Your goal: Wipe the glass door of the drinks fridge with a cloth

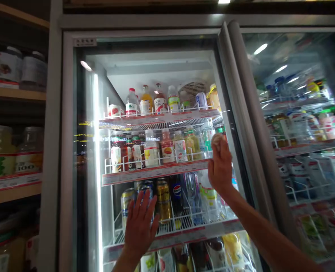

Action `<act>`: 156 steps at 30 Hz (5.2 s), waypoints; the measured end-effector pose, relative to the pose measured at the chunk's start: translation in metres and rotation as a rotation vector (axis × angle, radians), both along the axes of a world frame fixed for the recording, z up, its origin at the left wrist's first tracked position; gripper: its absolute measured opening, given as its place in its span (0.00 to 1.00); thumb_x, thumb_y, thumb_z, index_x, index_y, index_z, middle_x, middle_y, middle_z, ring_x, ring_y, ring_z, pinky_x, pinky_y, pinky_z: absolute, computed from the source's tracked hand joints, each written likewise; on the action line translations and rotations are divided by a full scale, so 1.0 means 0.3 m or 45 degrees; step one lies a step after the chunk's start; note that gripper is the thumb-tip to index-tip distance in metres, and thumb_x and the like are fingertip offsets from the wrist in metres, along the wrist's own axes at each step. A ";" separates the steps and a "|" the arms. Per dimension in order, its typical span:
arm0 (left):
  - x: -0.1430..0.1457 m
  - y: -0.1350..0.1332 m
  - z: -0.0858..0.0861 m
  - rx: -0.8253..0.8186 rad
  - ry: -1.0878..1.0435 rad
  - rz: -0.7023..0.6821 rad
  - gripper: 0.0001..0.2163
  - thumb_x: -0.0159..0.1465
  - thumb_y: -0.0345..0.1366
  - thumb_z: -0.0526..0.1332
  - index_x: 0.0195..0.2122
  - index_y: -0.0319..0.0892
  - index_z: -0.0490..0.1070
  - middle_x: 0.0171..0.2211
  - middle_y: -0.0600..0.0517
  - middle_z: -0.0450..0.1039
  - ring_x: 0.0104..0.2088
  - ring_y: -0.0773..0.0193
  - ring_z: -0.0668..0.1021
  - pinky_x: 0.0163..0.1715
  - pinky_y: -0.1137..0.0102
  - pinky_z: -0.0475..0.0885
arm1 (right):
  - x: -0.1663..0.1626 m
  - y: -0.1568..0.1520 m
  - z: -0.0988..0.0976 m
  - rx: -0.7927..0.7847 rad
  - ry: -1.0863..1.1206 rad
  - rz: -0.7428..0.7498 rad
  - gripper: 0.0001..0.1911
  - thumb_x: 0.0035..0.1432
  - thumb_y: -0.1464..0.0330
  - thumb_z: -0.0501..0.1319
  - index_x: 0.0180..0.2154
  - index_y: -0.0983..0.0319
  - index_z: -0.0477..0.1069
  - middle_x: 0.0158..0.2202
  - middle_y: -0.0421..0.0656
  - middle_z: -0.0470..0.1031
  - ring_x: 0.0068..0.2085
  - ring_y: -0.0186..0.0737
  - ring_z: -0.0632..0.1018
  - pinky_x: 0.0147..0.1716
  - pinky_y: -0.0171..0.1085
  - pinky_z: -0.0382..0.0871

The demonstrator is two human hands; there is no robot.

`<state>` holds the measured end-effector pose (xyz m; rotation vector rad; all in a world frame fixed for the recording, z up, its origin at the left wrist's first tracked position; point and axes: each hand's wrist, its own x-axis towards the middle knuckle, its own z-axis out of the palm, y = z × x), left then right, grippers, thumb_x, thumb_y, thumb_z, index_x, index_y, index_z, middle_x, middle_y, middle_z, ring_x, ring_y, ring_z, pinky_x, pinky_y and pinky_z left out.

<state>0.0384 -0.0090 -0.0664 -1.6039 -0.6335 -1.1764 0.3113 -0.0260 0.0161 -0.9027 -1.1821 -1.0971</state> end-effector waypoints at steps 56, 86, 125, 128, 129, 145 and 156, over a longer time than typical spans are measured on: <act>0.006 0.007 0.048 0.021 -0.178 0.027 0.30 0.63 0.35 0.55 0.64 0.45 0.43 0.65 0.47 0.42 0.64 0.55 0.50 0.62 0.54 0.45 | -0.083 -0.012 -0.077 -0.221 -0.485 -0.060 0.34 0.60 0.71 0.49 0.64 0.53 0.38 0.65 0.39 0.51 0.65 0.46 0.51 0.62 0.51 0.49; 0.009 0.011 0.045 0.041 -0.191 0.040 0.30 0.63 0.35 0.55 0.64 0.44 0.45 0.65 0.46 0.45 0.64 0.54 0.51 0.62 0.55 0.46 | 0.065 -0.015 -0.111 -0.114 -0.107 -0.162 0.35 0.60 0.73 0.49 0.64 0.55 0.36 0.67 0.45 0.42 0.65 0.50 0.50 0.59 0.53 0.51; -0.004 0.037 0.036 0.087 -0.152 -0.036 0.30 0.62 0.33 0.55 0.64 0.44 0.45 0.65 0.47 0.44 0.64 0.54 0.50 0.62 0.54 0.45 | 0.018 0.013 -0.141 -0.024 0.011 -0.163 0.33 0.59 0.74 0.48 0.64 0.55 0.42 0.66 0.45 0.47 0.65 0.48 0.52 0.60 0.54 0.48; -0.001 0.037 0.032 0.080 -0.169 -0.038 0.30 0.62 0.33 0.55 0.64 0.45 0.45 0.65 0.47 0.45 0.64 0.54 0.51 0.62 0.54 0.46 | -0.014 0.010 -0.154 -0.042 0.043 -0.151 0.33 0.59 0.73 0.48 0.64 0.55 0.41 0.66 0.46 0.46 0.65 0.49 0.51 0.59 0.54 0.50; 0.000 0.038 0.031 0.076 -0.172 -0.039 0.30 0.62 0.33 0.56 0.64 0.45 0.45 0.65 0.47 0.45 0.64 0.54 0.51 0.62 0.54 0.46 | -0.031 0.008 -0.178 -0.085 -0.114 -0.136 0.33 0.59 0.74 0.49 0.64 0.55 0.42 0.66 0.45 0.48 0.65 0.48 0.52 0.60 0.53 0.50; 0.001 0.034 0.026 0.015 -0.176 -0.088 0.31 0.61 0.33 0.56 0.64 0.47 0.44 0.65 0.48 0.44 0.64 0.55 0.51 0.62 0.54 0.46 | -0.085 -0.016 -0.244 -0.230 -0.442 -0.155 0.33 0.57 0.74 0.50 0.63 0.54 0.46 0.65 0.43 0.51 0.65 0.45 0.52 0.62 0.52 0.45; 0.008 0.029 0.029 0.061 -0.163 -0.057 0.31 0.61 0.32 0.56 0.64 0.44 0.44 0.65 0.46 0.43 0.64 0.54 0.50 0.62 0.54 0.44 | -0.113 0.005 -0.233 -0.190 -0.526 -0.120 0.34 0.57 0.73 0.50 0.64 0.54 0.44 0.66 0.42 0.47 0.65 0.46 0.52 0.62 0.51 0.46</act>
